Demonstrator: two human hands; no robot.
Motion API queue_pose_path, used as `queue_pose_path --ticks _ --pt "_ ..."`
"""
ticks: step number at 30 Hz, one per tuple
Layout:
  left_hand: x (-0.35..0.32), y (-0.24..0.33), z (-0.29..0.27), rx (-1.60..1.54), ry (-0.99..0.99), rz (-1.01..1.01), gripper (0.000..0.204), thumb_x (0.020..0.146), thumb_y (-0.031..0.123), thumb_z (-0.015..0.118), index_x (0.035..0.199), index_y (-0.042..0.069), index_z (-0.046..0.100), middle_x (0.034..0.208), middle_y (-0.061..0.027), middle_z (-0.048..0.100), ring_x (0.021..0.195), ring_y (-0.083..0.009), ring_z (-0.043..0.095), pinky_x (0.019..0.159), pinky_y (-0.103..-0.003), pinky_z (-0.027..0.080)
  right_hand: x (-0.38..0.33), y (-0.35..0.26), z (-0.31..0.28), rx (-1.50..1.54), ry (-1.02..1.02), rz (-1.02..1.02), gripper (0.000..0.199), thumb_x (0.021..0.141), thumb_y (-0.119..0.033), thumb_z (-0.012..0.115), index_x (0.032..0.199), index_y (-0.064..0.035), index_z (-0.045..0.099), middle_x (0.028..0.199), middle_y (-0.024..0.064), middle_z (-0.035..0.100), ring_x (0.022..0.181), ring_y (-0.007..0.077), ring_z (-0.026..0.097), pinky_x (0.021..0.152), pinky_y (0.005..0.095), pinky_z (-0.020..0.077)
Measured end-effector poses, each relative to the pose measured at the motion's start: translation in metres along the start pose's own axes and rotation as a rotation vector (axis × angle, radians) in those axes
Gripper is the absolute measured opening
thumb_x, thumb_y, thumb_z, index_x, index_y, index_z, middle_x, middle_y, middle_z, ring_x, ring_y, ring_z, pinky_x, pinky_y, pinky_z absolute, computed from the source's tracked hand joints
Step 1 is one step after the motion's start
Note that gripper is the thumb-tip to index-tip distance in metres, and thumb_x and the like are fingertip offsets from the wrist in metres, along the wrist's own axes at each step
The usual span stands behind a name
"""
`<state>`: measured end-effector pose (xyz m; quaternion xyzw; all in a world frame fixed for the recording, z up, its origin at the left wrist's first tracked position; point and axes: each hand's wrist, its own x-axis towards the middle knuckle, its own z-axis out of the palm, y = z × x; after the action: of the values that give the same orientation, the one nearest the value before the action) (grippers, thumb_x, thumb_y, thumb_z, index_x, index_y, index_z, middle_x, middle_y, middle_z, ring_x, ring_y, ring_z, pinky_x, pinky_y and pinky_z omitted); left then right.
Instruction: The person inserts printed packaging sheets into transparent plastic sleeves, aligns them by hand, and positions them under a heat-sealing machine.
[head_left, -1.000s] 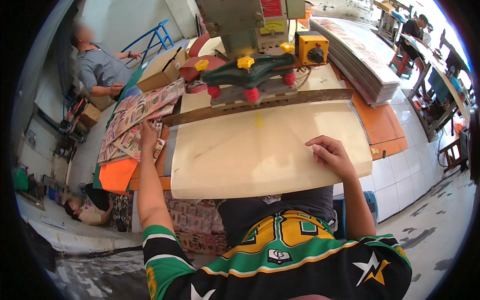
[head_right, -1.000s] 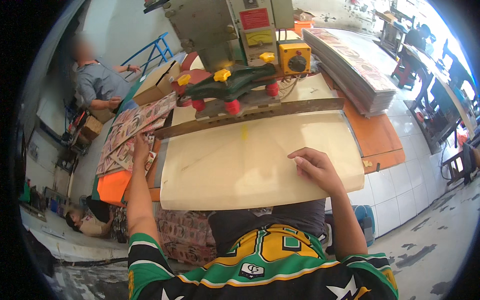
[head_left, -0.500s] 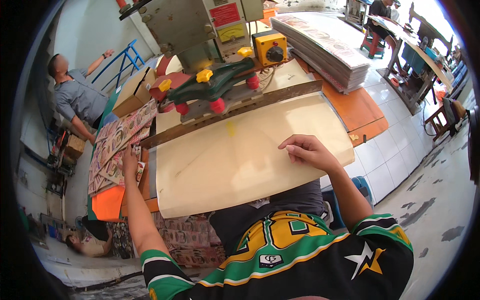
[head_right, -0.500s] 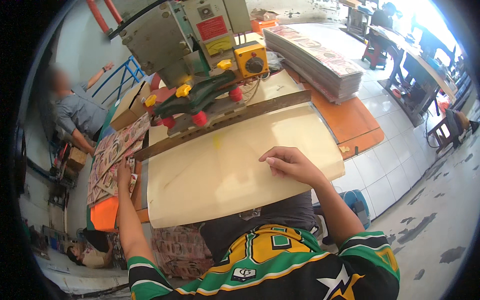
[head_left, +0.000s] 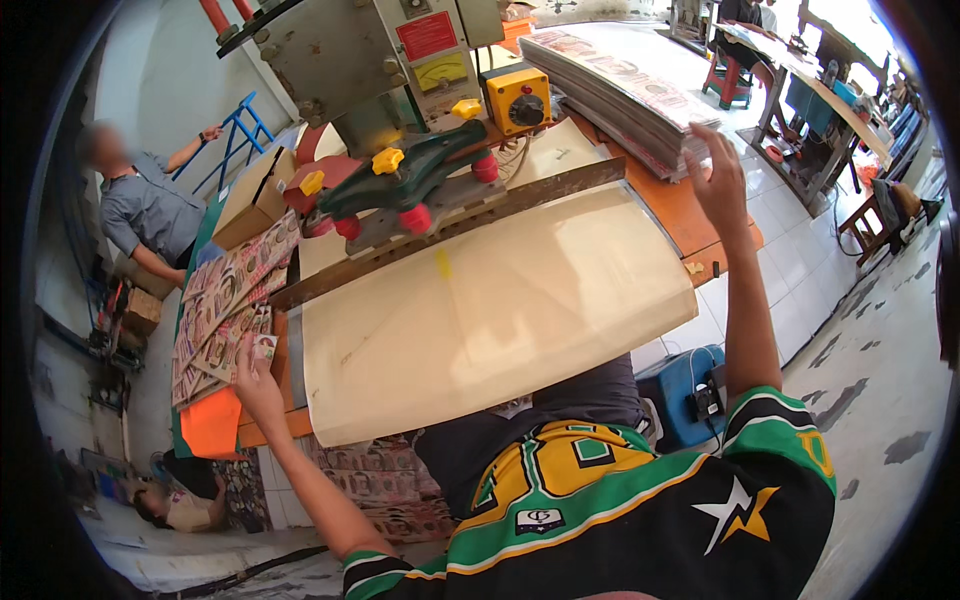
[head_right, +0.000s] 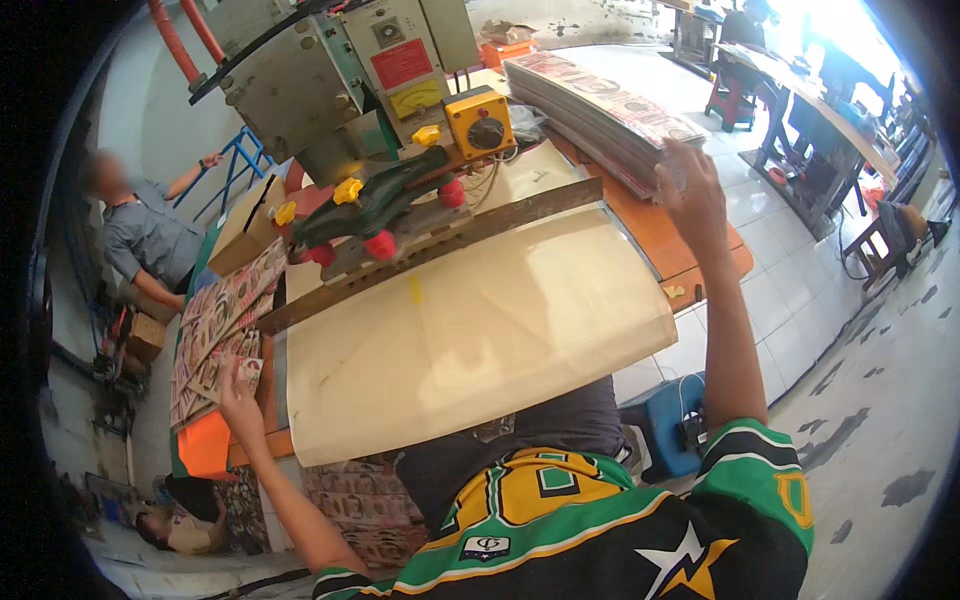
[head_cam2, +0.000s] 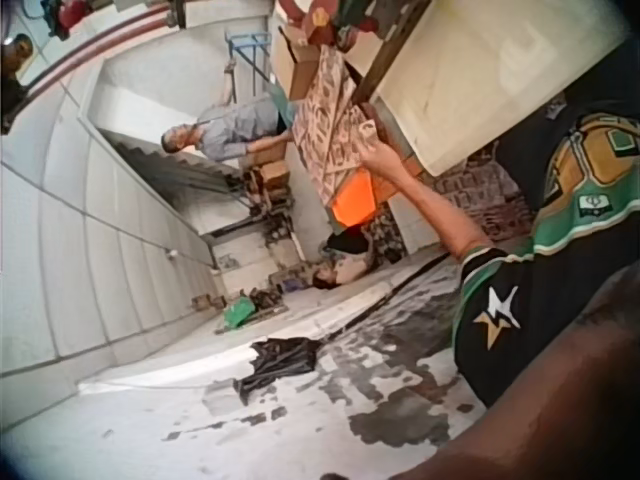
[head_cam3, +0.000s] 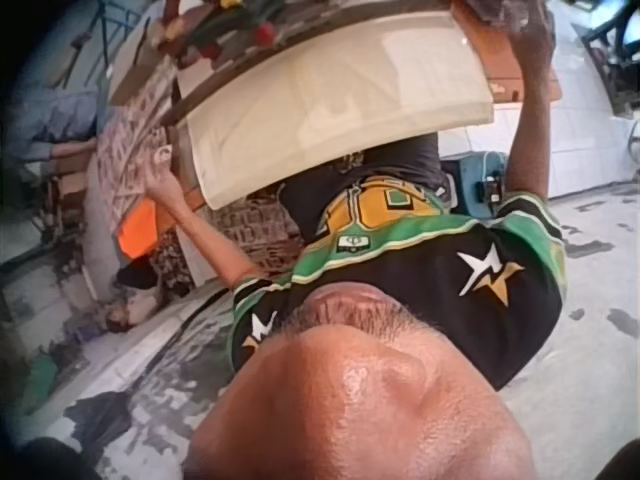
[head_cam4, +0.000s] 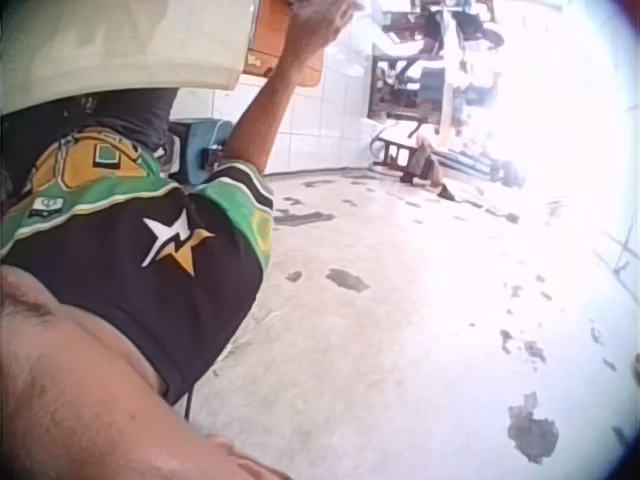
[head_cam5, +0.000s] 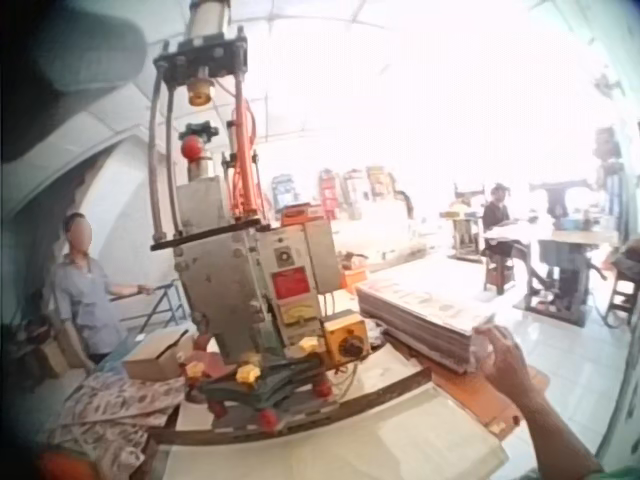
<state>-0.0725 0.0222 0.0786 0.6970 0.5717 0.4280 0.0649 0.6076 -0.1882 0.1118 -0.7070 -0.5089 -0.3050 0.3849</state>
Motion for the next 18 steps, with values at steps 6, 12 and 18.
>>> queue_pose_path --ticks 6,12,18 --pt "-0.064 0.047 0.023 -0.191 -0.063 0.055 0.037 0.105 0.015 0.054 0.138 0.0 0.061 0.136 -0.0192 0.065 0.13 -0.0304 0.059 0.109 -0.038 0.044 0.033 0.059 0.032 -0.289 -0.191 0.009 0.075 0.095 -0.045 0.069 0.15 -0.0004 0.044 0.153 0.0224 0.046 0.144 0.0383 0.04 0.119 0.0467 0.0327" --pt "-0.092 0.067 0.056 -0.286 -0.312 -0.043 0.036 0.101 0.014 0.059 0.134 0.0 0.063 0.139 -0.0234 0.061 0.134 -0.0325 0.057 0.111 -0.038 0.043 0.041 0.061 0.05 -0.378 -0.347 0.096 0.073 0.095 -0.046 0.066 0.15 -0.002 0.046 0.155 0.0214 0.045 0.148 0.0356 0.036 0.123 0.0455 0.0279" --pt "-0.099 0.075 0.064 -0.19 -0.305 0.003 0.035 0.099 0.012 0.06 0.132 0.0 0.064 0.138 -0.0229 0.062 0.134 -0.0344 0.057 0.11 -0.039 0.045 0.047 0.065 0.05 -0.375 -0.371 0.077 0.062 0.1 -0.04 0.058 0.147 -0.0008 0.048 0.153 0.0214 0.048 0.146 0.0374 0.039 0.121 0.0464 0.0303"
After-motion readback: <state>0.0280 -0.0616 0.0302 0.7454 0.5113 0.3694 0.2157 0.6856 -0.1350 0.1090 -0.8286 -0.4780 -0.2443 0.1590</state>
